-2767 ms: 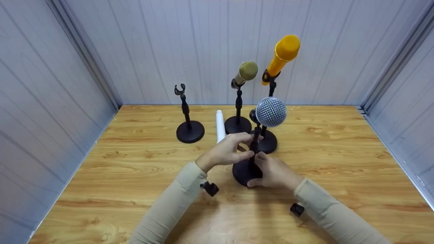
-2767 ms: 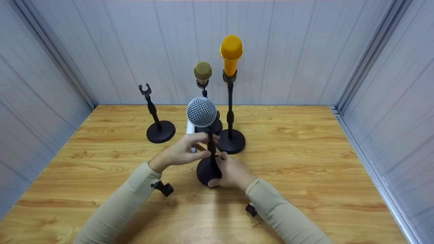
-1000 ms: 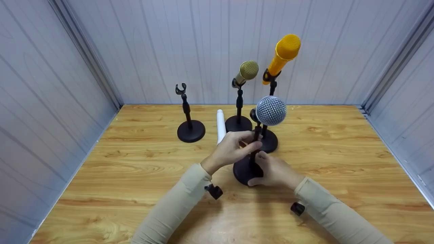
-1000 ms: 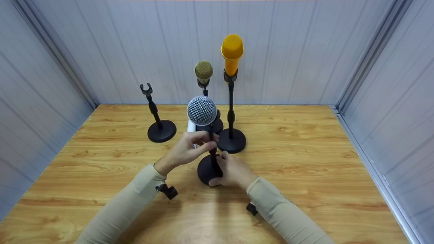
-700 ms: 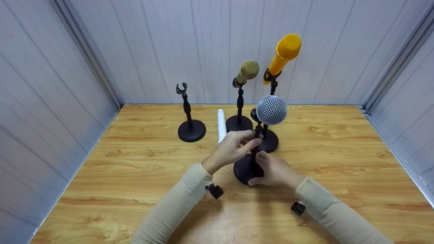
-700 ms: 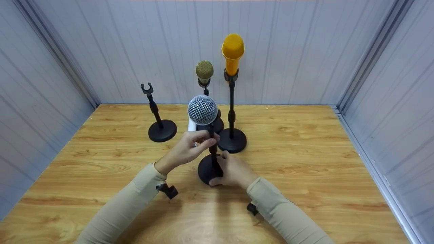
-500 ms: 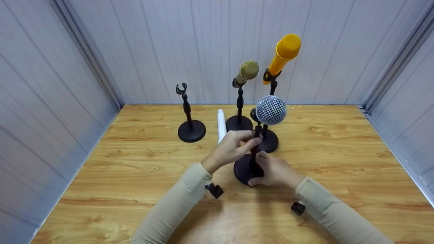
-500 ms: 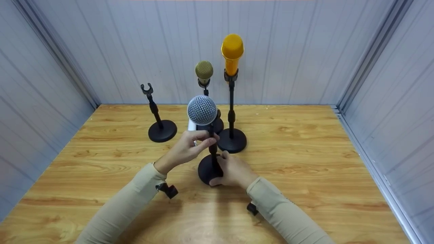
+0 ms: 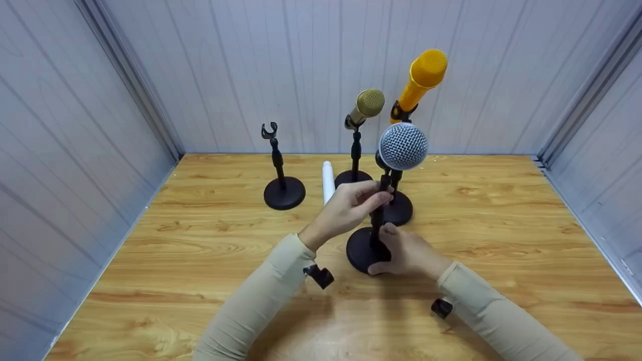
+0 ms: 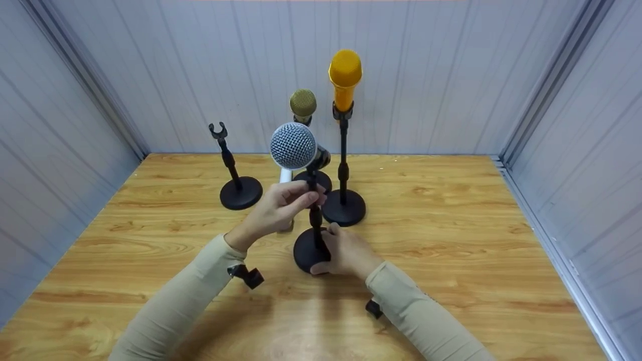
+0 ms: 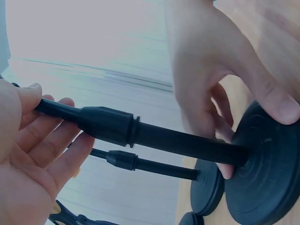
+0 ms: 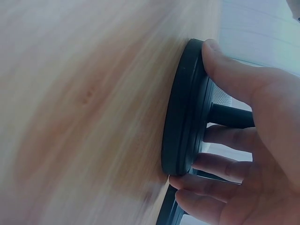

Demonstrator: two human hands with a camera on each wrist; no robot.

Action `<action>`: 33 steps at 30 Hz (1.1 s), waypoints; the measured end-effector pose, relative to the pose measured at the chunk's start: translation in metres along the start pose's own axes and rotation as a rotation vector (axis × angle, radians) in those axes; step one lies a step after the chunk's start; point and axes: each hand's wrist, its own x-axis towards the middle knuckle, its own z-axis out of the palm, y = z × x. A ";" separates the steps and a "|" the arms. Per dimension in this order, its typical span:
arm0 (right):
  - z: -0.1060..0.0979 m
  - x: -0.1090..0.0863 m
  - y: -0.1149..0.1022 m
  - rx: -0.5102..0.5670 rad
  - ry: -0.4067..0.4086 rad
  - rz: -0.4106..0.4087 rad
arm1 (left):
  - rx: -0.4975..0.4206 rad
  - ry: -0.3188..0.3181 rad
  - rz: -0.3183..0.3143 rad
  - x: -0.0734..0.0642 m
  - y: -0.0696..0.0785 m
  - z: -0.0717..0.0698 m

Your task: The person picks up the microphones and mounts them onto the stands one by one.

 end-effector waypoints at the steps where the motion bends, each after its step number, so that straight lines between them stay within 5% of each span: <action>1: 0.000 0.000 0.000 0.000 0.001 -0.001 | -0.002 0.003 0.001 0.001 0.002 0.000; 21: -0.005 0.000 0.008 0.061 -0.030 -0.011 | -0.072 -0.009 -0.059 0.007 0.010 0.001; 25: -0.018 0.000 0.015 0.247 0.014 -0.008 | -0.053 -0.032 -0.060 0.009 0.013 0.000; 33: -0.029 0.000 0.019 0.810 0.093 -0.002 | -0.017 -0.042 -0.047 0.010 0.016 -0.003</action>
